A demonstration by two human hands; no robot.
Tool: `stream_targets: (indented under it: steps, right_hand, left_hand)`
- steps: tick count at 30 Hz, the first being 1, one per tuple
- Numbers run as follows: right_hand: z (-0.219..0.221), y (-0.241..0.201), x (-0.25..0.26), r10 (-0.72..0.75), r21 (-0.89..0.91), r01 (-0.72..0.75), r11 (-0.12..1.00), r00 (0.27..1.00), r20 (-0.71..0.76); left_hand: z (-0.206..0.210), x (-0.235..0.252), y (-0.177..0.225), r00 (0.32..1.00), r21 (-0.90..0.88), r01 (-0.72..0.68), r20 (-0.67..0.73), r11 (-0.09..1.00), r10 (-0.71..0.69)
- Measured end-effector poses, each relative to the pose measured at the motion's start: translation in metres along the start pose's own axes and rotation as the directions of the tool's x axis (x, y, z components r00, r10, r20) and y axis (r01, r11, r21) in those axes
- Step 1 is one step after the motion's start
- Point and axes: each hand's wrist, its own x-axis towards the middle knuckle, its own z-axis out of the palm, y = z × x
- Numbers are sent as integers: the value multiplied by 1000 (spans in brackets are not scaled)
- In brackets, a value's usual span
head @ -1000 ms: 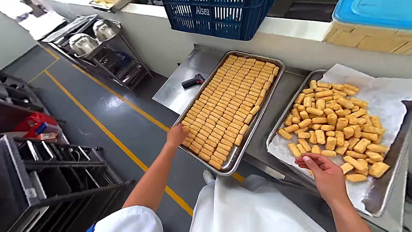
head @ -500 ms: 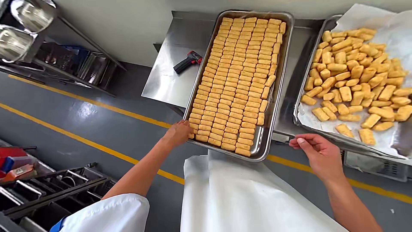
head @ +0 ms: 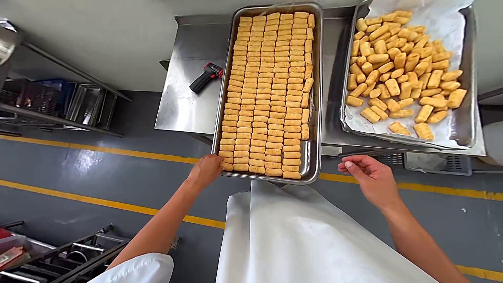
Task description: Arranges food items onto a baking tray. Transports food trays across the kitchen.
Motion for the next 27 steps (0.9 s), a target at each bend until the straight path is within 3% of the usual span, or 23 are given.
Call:
stream_targets:
  steps: [5,10,14,18,20,23,25,27]
  right_hand:
    - [8,0,-4,16,-51,-13,999,999,49]
    - [24,-2,-3,-76,-169,111,979,977,198]
    - [30,-6,-1,-95,-182,138,974,970,225]
    - [46,-3,7,-76,-378,207,902,940,334]
    - [61,-11,16,61,-445,120,888,926,373]
    - [85,-20,33,327,-303,-223,927,876,355]
    - [103,-16,37,403,-171,-365,915,853,333]
    - [117,-16,33,411,-144,-385,912,842,348]
  left_hand:
    - [10,-2,-4,996,35,-39,-77,999,42]
    - [7,-2,8,999,97,16,-47,995,-11]
    - [7,-2,6,996,86,16,-84,996,-9]
    - [5,1,10,997,108,65,-44,992,-61]
    - [-2,2,16,994,102,103,-42,989,-99]
    - [-9,0,26,983,65,183,-45,981,-180]
    - [-6,-1,30,974,65,226,-38,972,-223]
    - [-2,-3,32,968,57,250,-27,966,-249]
